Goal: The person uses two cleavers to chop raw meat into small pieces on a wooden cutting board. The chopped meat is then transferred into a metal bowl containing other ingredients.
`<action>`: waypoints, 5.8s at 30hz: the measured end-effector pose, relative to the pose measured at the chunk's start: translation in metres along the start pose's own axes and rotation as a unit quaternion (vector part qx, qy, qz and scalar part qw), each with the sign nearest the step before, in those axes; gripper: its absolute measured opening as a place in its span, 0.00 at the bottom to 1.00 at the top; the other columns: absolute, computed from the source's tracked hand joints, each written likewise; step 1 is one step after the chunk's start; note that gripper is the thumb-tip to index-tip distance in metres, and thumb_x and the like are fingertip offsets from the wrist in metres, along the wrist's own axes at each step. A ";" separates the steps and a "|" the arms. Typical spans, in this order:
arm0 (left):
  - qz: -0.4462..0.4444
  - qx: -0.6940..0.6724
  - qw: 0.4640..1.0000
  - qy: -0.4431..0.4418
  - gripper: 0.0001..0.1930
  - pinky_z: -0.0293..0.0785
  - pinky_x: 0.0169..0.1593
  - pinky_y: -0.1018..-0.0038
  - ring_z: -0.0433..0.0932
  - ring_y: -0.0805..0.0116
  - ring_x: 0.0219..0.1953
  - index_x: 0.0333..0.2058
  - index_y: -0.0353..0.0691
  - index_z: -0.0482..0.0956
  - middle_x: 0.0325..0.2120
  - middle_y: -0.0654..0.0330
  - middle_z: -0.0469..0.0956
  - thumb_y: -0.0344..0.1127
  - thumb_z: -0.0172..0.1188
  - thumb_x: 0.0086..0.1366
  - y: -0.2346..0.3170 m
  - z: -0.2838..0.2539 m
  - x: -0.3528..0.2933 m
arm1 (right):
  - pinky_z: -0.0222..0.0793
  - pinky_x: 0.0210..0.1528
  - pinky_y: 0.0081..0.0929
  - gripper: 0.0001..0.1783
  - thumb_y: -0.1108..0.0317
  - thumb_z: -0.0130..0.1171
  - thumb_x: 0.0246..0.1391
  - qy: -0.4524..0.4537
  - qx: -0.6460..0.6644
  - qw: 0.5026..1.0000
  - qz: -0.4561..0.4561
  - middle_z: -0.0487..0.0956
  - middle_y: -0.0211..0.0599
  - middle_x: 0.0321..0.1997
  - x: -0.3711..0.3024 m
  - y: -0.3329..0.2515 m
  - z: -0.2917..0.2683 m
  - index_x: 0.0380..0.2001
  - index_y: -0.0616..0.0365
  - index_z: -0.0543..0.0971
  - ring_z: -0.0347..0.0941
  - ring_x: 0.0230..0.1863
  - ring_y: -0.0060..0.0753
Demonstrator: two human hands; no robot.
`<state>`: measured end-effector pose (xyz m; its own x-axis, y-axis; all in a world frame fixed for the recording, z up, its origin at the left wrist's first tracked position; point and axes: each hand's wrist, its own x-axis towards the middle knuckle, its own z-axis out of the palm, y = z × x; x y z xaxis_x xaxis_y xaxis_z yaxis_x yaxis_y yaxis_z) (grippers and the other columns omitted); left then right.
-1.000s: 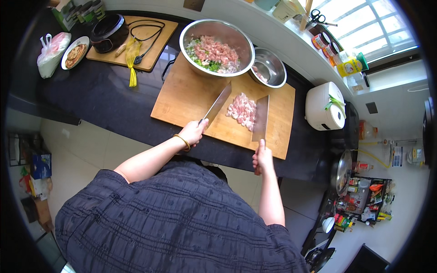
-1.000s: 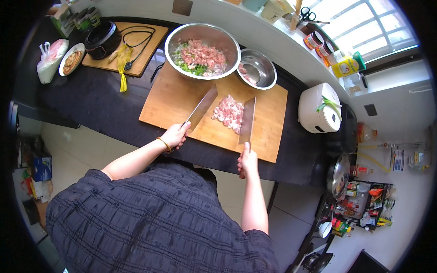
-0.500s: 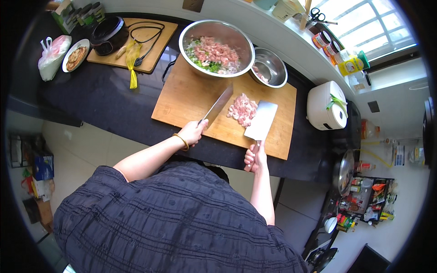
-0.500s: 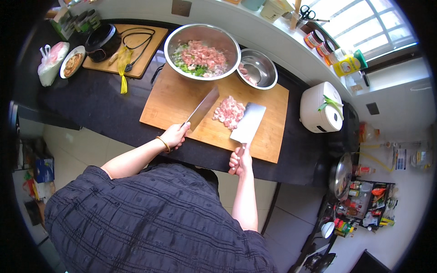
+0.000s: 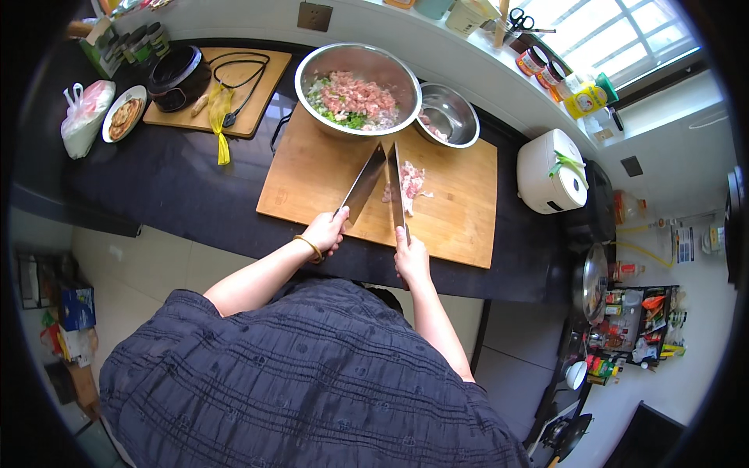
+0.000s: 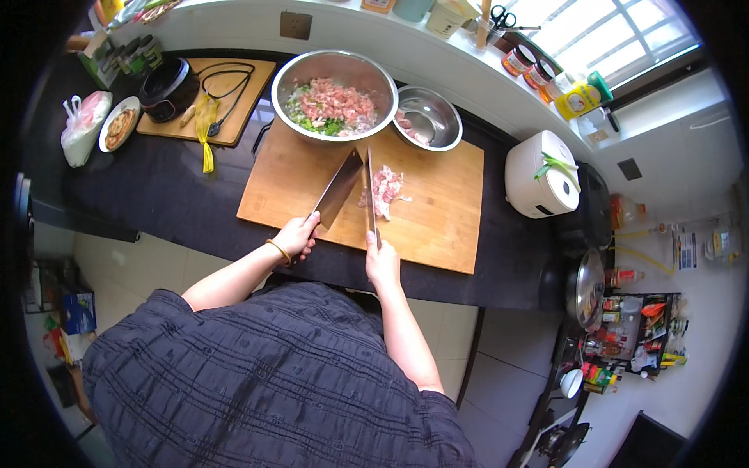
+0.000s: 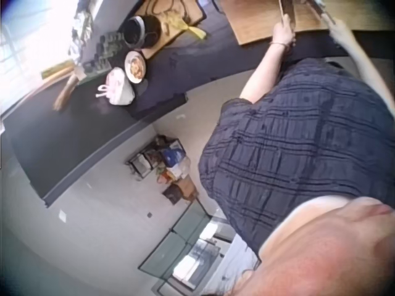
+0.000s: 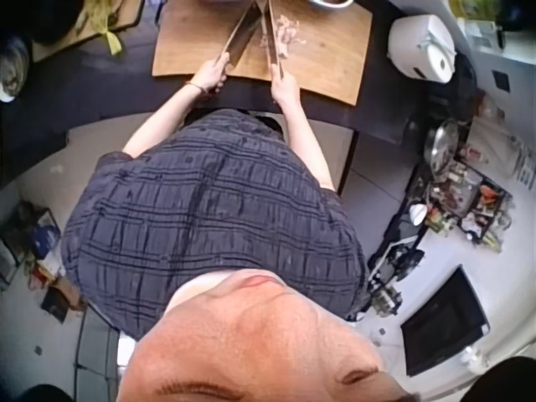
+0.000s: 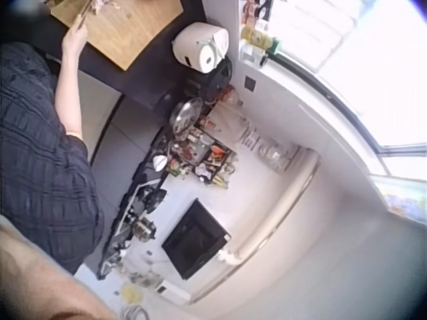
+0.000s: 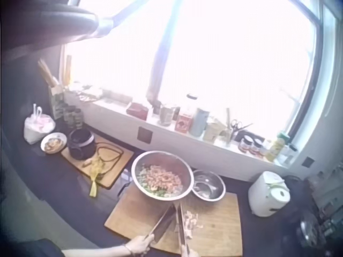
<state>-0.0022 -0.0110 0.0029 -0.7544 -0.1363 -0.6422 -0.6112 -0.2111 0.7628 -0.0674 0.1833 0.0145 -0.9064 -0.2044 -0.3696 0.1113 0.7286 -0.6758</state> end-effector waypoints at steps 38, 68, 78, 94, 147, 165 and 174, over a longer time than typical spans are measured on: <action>0.002 -0.074 0.989 0.131 0.24 0.59 0.12 0.79 0.60 0.78 0.09 0.20 0.41 0.63 0.10 0.67 0.62 0.57 0.40 0.63 -0.017 0.057 -0.020 | 0.57 0.10 0.27 0.30 0.43 0.42 0.55 -0.143 -0.097 0.981 -0.087 0.64 0.32 0.08 0.074 0.018 -0.136 0.16 0.60 0.67 0.61 0.07 0.26; 0.005 -0.110 0.980 0.166 0.24 0.60 0.12 0.79 0.59 0.77 0.09 0.20 0.40 0.64 0.10 0.67 0.61 0.56 0.40 0.63 -0.026 0.072 -0.034 | 0.55 0.09 0.25 0.29 0.44 0.42 0.55 -0.190 -0.181 0.963 -0.066 0.63 0.29 0.08 0.072 0.020 -0.136 0.15 0.59 0.66 0.59 0.07 0.24; 0.005 -0.101 0.980 0.172 0.24 0.59 0.11 0.80 0.60 0.78 0.09 0.21 0.40 0.64 0.11 0.66 0.63 0.56 0.40 0.63 -0.026 0.066 -0.036 | 0.60 0.19 0.32 0.29 0.44 0.43 0.54 -0.199 -0.123 0.969 -0.073 0.67 0.40 0.12 0.060 0.020 -0.136 0.20 0.64 0.70 0.64 0.13 0.36; -0.005 -0.132 0.976 0.172 0.25 0.58 0.12 0.80 0.58 0.79 0.09 0.21 0.41 0.63 0.10 0.68 0.61 0.58 0.40 0.62 -0.025 0.054 -0.042 | 0.66 0.18 0.34 0.24 0.43 0.54 0.44 0.015 -0.424 0.804 -0.417 0.72 0.40 0.14 0.041 0.114 -0.143 0.17 0.54 0.66 0.71 0.17 0.41; -0.006 -0.118 0.982 0.146 0.24 0.58 0.11 0.80 0.59 0.78 0.09 0.20 0.41 0.64 0.11 0.67 0.62 0.57 0.40 0.63 -0.018 0.067 -0.031 | 0.65 0.33 0.40 0.32 0.43 0.41 0.54 -0.092 -0.178 0.950 -0.238 0.72 0.54 0.18 0.080 0.055 -0.135 0.22 0.68 0.72 0.70 0.26 0.54; -0.009 -0.113 0.981 0.160 0.24 0.58 0.12 0.79 0.58 0.79 0.09 0.21 0.41 0.63 0.11 0.67 0.61 0.57 0.40 0.63 -0.014 0.077 -0.035 | 0.59 0.10 0.27 0.29 0.44 0.44 0.54 -0.136 -0.157 0.970 -0.129 0.65 0.32 0.09 0.099 0.088 -0.141 0.16 0.61 0.67 0.64 0.09 0.27; -0.007 -0.118 0.979 0.168 0.24 0.58 0.11 0.79 0.58 0.78 0.09 0.21 0.41 0.63 0.11 0.66 0.61 0.57 0.40 0.62 -0.014 0.079 -0.032 | 0.55 0.08 0.25 0.27 0.45 0.42 0.55 -0.179 -0.128 0.974 -0.047 0.62 0.29 0.08 0.095 0.080 -0.142 0.16 0.57 0.65 0.57 0.06 0.23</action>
<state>0.0114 0.0731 0.0183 -0.6016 -0.4336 -0.6709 -0.5182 -0.4272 0.7409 -0.2022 0.3149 0.0155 -0.7017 -0.4598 -0.5442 -0.1124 0.8257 -0.5527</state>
